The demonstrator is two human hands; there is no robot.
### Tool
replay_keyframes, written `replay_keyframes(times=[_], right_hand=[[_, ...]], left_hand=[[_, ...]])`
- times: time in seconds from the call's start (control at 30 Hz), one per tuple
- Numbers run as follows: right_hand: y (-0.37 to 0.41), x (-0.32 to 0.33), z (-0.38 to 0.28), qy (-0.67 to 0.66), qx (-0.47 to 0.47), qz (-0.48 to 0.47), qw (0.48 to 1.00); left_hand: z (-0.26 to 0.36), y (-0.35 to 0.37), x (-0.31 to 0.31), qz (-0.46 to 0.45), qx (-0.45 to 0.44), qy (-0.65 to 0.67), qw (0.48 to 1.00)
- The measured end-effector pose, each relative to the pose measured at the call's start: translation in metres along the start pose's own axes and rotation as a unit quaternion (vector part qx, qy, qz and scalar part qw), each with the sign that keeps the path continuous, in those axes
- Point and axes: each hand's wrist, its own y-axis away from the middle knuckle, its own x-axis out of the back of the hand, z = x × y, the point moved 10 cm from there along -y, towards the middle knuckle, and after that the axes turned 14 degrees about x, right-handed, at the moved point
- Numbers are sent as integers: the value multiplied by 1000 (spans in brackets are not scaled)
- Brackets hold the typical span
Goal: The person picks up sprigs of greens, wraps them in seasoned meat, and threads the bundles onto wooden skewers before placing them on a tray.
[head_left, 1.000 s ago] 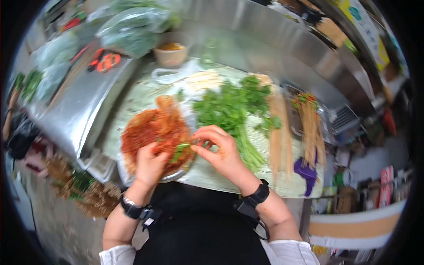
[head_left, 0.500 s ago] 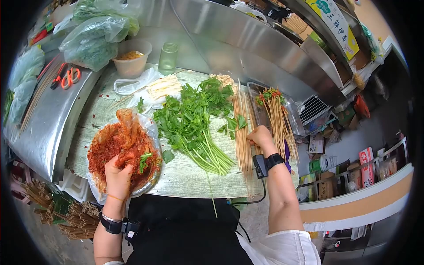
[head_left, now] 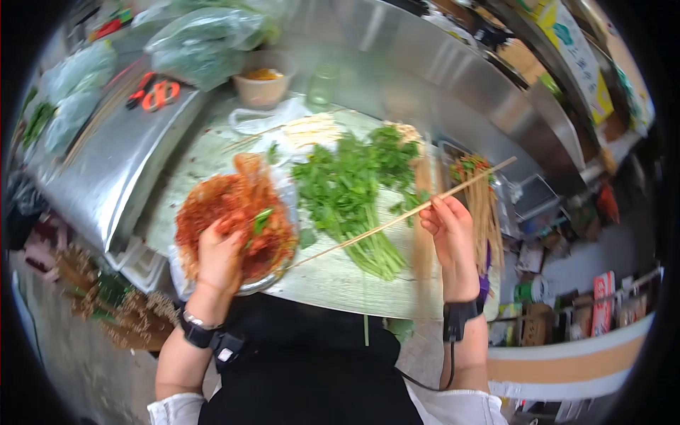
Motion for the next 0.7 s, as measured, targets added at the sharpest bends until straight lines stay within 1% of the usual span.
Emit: replay_keyframes(times=[0.03, 0.1, 0.13, 0.17, 0.2, 0.23, 0.27, 0.4, 0.5, 0.53, 0.57, 0.6, 0.63, 0.7], right_hand=[[12, -24, 7, -13, -10, -19, 1000], [32, -61, 9, -90, 43, -16, 995], [41, -79, 18, -105, 29, -35, 993], [46, -89, 20, -127, 49, -32, 990], [50, -97, 19, -147, 74, -25, 986], [54, -107, 22, -153, 68, -34, 985], [60, -115, 24, -144, 71, -39, 986], [77, -140, 38, -138, 67, -64, 986], [83, -146, 43, -145, 47, -80, 985], [88, -151, 47, -163, 20, -107, 981], [92, -155, 49, -180, -4, -132, 975], [94, -158, 50, -174, -7, -158, 972], [93, -156, 49, -172, -6, -154, 973], [101, -173, 54, -202, -76, -237, 947]], left_hand=[[0, 0, -3, -10, 3, 31, 999], [-5, -2, 1, 11, 1, 103, 995], [-6, -2, 1, 1, 8, 121, 993], [-5, -2, 1, -13, 15, 139, 990], [-3, -2, 4, -6, 11, 139, 990], [-3, -3, 6, -4, 10, 140, 990], [-3, -4, 7, -25, 7, 150, 988], [-4, -1, 8, -1, 22, 179, 984], [-5, -1, 10, 9, 15, 171, 985], [-6, 0, 11, 8, 16, 171, 985], [-6, 0, 14, 17, 13, 135, 991], [-6, 1, 15, 26, 11, 99, 995], [-6, 1, 16, 22, 14, 100, 995], [-5, 2, 8, -10, 10, 25, 1000]])
